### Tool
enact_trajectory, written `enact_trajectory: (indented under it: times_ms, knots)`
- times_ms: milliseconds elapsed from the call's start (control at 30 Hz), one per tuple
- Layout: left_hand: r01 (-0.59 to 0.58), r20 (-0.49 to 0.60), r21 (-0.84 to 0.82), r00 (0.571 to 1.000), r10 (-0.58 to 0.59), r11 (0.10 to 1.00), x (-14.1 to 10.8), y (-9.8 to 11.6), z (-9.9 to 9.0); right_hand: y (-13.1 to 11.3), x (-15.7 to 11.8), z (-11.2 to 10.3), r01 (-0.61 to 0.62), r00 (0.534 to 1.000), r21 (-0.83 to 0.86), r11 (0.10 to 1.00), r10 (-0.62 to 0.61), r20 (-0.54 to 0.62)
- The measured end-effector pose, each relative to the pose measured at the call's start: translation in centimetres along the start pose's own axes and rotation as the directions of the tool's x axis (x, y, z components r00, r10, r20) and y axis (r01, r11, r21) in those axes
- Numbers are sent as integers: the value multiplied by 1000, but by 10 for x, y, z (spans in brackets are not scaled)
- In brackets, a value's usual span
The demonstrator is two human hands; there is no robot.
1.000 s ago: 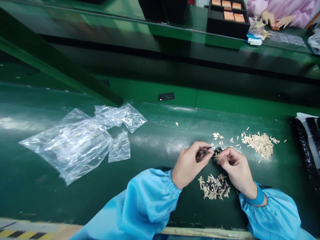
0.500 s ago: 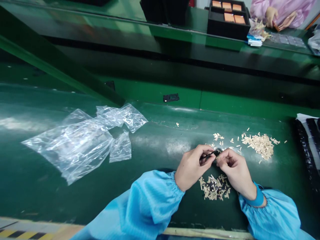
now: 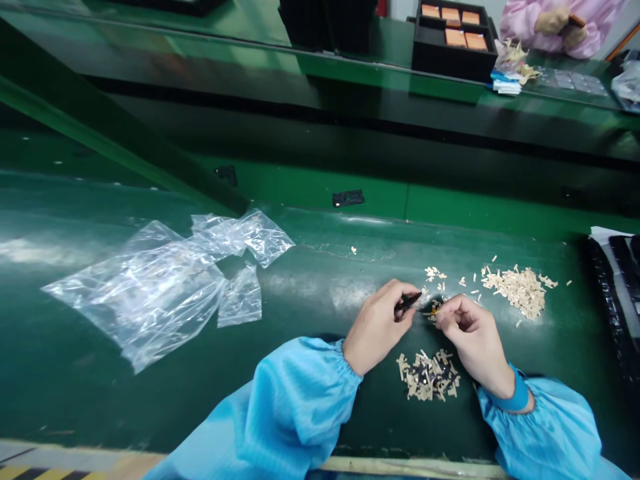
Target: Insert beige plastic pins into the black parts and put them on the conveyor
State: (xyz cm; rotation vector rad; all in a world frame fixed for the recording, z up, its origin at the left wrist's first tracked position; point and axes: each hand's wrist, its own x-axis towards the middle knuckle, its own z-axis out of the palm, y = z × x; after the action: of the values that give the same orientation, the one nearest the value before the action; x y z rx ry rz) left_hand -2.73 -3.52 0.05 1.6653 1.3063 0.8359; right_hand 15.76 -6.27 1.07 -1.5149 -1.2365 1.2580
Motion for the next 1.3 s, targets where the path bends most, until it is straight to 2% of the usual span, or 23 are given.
enact_trajectory:
  times_ms: [133,267,367,467,500,567,667,767,933,1033,1133,1233,1300]
  knots:
    - [122,58,-157,992,-114,980,1,3,1,0,-1,0,-3,1000,-2,1000,3,13]
    - [192,141,-345,978,-152,919,2,10,1,1,-2,3,-7,999,-18,1000,8,31]
    - [233,167,-366,969,-182,901,2,12,1,2,-3,4,14,999,-72,997,-11,46]
    - [249,140,-351,967,-212,902,3,12,1,3,-5,3,124,992,-227,966,-130,-10]
    - [251,129,-356,967,-218,900,4,12,1,3,-7,2,185,977,-297,937,-207,-44]
    - [252,116,-368,968,-225,895,4,11,1,3,-9,1,327,919,-423,845,-389,-68]
    - [261,120,-378,965,-232,888,4,11,1,3,-12,0,508,825,-490,708,-564,41]
    - [266,125,-385,964,-236,884,3,12,2,5,-12,1,569,794,-502,652,-593,129]
    - [288,128,-416,958,-258,862,2,13,2,6,-12,3,594,764,-541,596,-629,146]
    - [299,141,-412,954,-264,860,2,14,2,5,-13,5,575,771,-561,595,-624,128]
    - [294,144,-396,956,-257,870,1,13,3,4,-13,5,522,809,-576,629,-579,101]
    - [273,129,-370,962,-241,888,0,9,5,3,-8,0,438,848,-560,703,-529,-1]
    - [215,90,-332,976,-196,918,-1,5,5,4,-3,-7,382,857,-559,736,-509,-85]
